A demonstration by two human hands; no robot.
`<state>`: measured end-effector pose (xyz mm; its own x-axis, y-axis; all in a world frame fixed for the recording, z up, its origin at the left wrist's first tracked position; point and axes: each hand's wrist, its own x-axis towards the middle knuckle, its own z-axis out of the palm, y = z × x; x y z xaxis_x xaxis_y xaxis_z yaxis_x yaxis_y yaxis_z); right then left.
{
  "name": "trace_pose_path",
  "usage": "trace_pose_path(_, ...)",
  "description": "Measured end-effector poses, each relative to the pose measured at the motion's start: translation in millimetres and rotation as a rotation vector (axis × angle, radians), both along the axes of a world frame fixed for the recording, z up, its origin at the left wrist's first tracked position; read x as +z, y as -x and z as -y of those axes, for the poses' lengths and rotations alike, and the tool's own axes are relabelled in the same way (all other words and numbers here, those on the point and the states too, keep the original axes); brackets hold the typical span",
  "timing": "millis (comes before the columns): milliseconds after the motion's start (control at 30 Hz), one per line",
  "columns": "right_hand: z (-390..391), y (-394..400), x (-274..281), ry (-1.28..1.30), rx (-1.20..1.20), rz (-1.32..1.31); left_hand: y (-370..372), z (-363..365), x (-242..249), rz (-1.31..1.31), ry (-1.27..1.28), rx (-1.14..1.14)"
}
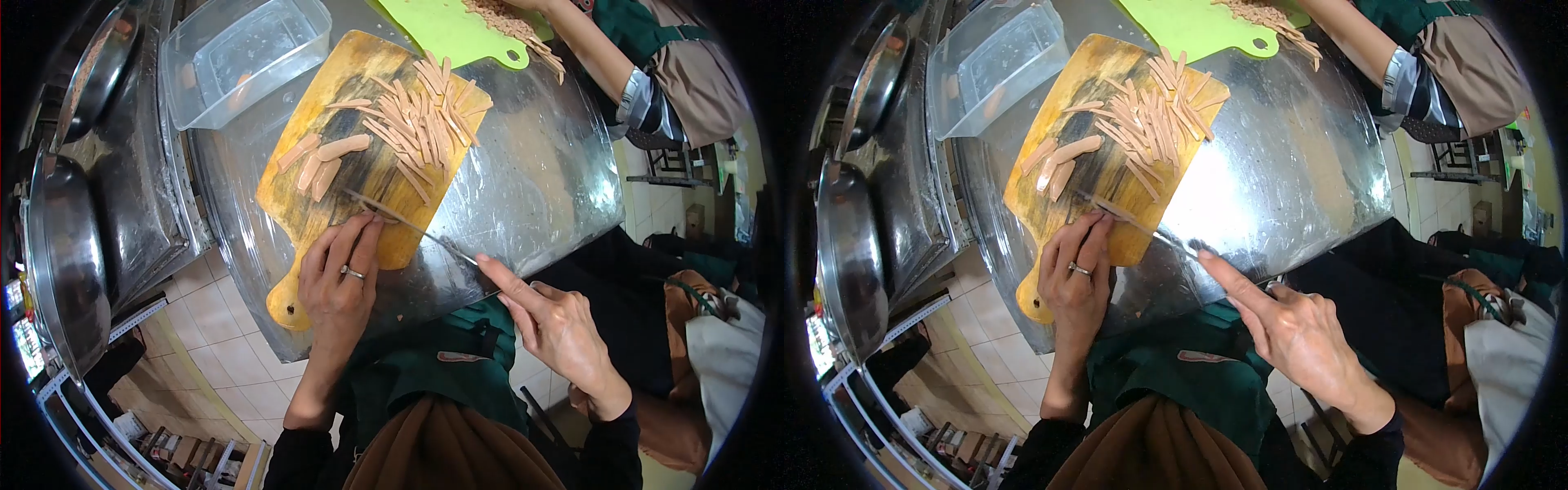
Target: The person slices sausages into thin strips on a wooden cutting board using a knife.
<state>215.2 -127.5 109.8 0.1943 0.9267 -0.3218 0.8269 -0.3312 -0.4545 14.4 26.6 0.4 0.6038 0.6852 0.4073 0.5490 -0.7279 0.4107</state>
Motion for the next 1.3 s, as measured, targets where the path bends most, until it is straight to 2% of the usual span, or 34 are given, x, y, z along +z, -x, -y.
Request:
trace_pose_path(100,10.2,-3.0,-22.1,-0.14,-0.112,-0.158,0.4,1.1,2.5,0.001,0.012,0.0)
trace_pose_path(233,7.5,-4.5,-17.7,-0.162,-0.152,-0.12,-0.3,0.8,3.1,0.048,0.037,-0.011)
trace_pose_path(333,11.6,1.4,-11.6,-0.159,-0.107,-0.169,-0.2,-2.8,2.6,0.283,0.133,-0.018)
trace_pose_path(433,15.0,10.4,-12.2,-0.136,-0.023,-0.179,6.9,-9.0,14.5,0.386,0.231,0.106)
trace_pose_path(533,13.8,11.3,-17.7,-0.088,0.028,-0.141,14.9,-25.9,21.4,0.35,0.221,0.194)
trace_pose_path(833,3.8,-9.7,-27.1,-0.195,-0.172,-0.163,-18.1,-74.6,36.5,0.022,0.112,0.041)
trace_pose_path(933,7.7,-10.0,-36.2,-0.205,-0.186,-0.181,-29.8,-97.2,26.1,-0.151,0.0,-0.068)
trace_pose_path(1067,10.9,-10.4,-39.7,-0.188,-0.224,-0.249,-38.0,-104.5,29.1,-0.263,-0.162,-0.098)
trace_pose_path(1167,10.5,-10.4,-37.6,-0.138,-0.278,-0.326,-35.1,-95.2,40.1,-0.06,0.129,-0.09)
trace_pose_path(1267,13.4,-9.9,-41.1,-0.147,-0.287,-0.358,-31.7,-65.5,62.6,0.206,0.706,0.029)
trace_pose_path(1300,14.0,-10.2,-43.4,-0.161,-0.282,-0.362,-31.3,-51.0,60.3,0.33,0.757,0.005)
